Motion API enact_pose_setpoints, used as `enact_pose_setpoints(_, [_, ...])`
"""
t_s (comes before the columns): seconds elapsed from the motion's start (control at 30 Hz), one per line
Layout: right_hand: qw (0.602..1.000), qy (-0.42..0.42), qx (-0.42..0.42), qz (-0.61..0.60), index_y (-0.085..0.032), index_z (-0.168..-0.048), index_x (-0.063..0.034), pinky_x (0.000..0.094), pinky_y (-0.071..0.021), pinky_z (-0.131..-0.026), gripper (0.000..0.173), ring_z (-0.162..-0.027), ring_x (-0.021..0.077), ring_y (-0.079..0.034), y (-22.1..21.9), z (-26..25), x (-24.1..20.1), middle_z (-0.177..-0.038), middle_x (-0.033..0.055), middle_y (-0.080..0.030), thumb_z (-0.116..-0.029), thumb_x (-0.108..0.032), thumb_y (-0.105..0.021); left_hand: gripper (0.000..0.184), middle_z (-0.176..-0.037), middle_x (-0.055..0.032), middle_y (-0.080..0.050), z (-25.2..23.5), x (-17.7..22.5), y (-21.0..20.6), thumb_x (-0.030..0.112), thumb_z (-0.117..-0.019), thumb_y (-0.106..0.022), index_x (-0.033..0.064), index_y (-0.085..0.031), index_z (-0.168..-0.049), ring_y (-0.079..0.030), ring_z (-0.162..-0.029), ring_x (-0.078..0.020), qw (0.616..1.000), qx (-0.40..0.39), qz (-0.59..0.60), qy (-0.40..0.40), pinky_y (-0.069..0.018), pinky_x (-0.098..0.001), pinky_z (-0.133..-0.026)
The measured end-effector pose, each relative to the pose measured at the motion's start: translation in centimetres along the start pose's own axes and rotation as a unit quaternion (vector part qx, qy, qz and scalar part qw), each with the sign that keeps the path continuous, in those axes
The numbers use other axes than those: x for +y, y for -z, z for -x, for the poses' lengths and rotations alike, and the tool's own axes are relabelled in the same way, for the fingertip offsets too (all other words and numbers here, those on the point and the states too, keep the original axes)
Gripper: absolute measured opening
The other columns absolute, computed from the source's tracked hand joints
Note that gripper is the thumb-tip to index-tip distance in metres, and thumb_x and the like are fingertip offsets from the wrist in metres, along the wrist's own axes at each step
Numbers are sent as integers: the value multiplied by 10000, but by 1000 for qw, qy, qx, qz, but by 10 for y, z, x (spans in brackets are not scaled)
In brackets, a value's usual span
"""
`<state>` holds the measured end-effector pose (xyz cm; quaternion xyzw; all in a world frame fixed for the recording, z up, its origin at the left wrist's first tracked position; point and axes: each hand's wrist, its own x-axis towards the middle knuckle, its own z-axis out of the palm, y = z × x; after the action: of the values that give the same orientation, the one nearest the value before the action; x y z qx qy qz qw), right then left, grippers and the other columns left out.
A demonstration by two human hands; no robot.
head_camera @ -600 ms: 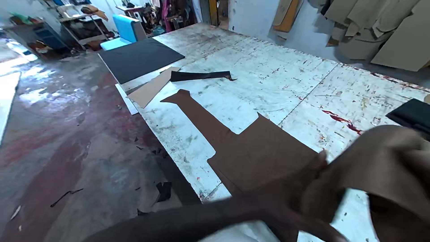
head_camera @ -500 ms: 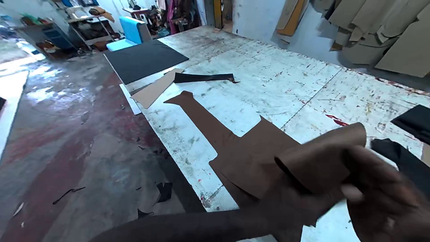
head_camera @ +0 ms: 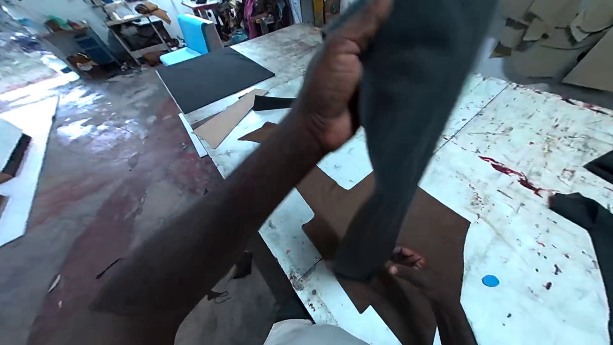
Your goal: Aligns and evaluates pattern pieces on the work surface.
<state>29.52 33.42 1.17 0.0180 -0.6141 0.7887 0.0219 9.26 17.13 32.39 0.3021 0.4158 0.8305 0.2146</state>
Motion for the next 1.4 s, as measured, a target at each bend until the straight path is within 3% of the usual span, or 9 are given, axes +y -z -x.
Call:
enact_pose_setpoints(0.13, [997,-49,45,-42,-745,-974,-148,235,-591,-738,136,-777,35,-691,14,24,-2,-873,-35,-751,-870,-216,-800,369,-1107,-118,-685,-42,-9,84,310,-1128,-306,69,-536,-1287,-696,-1035,-221,999,48,-3,-25,-599,-435,-907])
enact_pose_setpoints(0.27, [977,-132,167,-28,-692,-1018,-36,309,-623,-664,138,-707,141,-717,39,29,-5,-829,95,-740,-908,-119,-686,408,-1216,-112,-684,-48,-73,208,357,-1097,-436,95,-498,-1404,-685,-1103,-236,987,128,-76,66,-588,-459,-942])
enact_pose_setpoints(0.37, [961,-208,177,49,-668,-1156,-2,348,-617,-710,250,-773,190,-712,60,27,17,-899,124,-732,-936,-119,-675,464,-1224,-145,-676,-25,-142,292,319,-1041,-586,61,-500,-1416,-689,-1067,-258,915,294,-162,222,-592,-456,-896])
enact_pose_setpoints(0.47, [942,-252,170,144,-618,-1316,-31,359,-591,-788,399,-847,180,-698,69,32,44,-963,85,-730,-940,-133,-704,537,-1287,-209,-634,4,-193,344,255,-995,-669,41,-469,-1445,-673,-1089,-323,847,353,-236,321,-583,-504,-892])
enact_pose_setpoints(0.67, [914,-281,193,220,-620,-1355,-101,386,-592,-815,483,-895,181,-702,71,53,39,-995,54,-736,-903,-206,-757,599,-1319,-220,-616,24,-228,370,172,-941,-727,36,-452,-1455,-657,-1135,-343,813,425,-251,309,-579,-532,-907])
enact_pose_setpoints(0.9, [900,-249,357,28,-549,-1389,-37,440,-631,-751,460,-865,282,-726,25,98,30,-1048,167,-729,-950,-31,-687,592,-1343,-169,-602,33,-231,381,89,-928,-707,62,-442,-1456,-652,-1147,-285,825,412,-239,304,-589,-472,-907])
enact_pose_setpoints(1.07, [875,-230,424,44,-481,-1424,-19,426,-642,-717,568,-783,255,-729,-20,111,54,-901,148,-726,-911,-10,-725,530,-1344,-150,-599,32,-231,382,105,-971,-659,86,-441,-1453,-650,-1157,-266,833,419,-217,290,-590,-463,-909])
enact_pose_setpoints(1.23, [864,-185,462,76,-492,-1442,-43,400,-630,-640,596,-686,243,-705,-12,111,54,-836,136,-706,-897,31,-721,504,-1363,-158,-589,29,-231,374,265,-1017,-638,108,-458,-1461,-645,-1175,-290,818,434,-254,281,-584,-495,-918])
enact_pose_setpoints(1.4, [874,-132,458,88,-490,-1460,-95,416,-616,-646,623,-697,232,-681,2,120,41,-855,113,-688,-888,5,-713,445,-1341,-146,-601,29,-236,364,213,-1028,-609,103,-475,-1437,-642,-1171,-260,837,450,-229,211,-579,-465,-921])
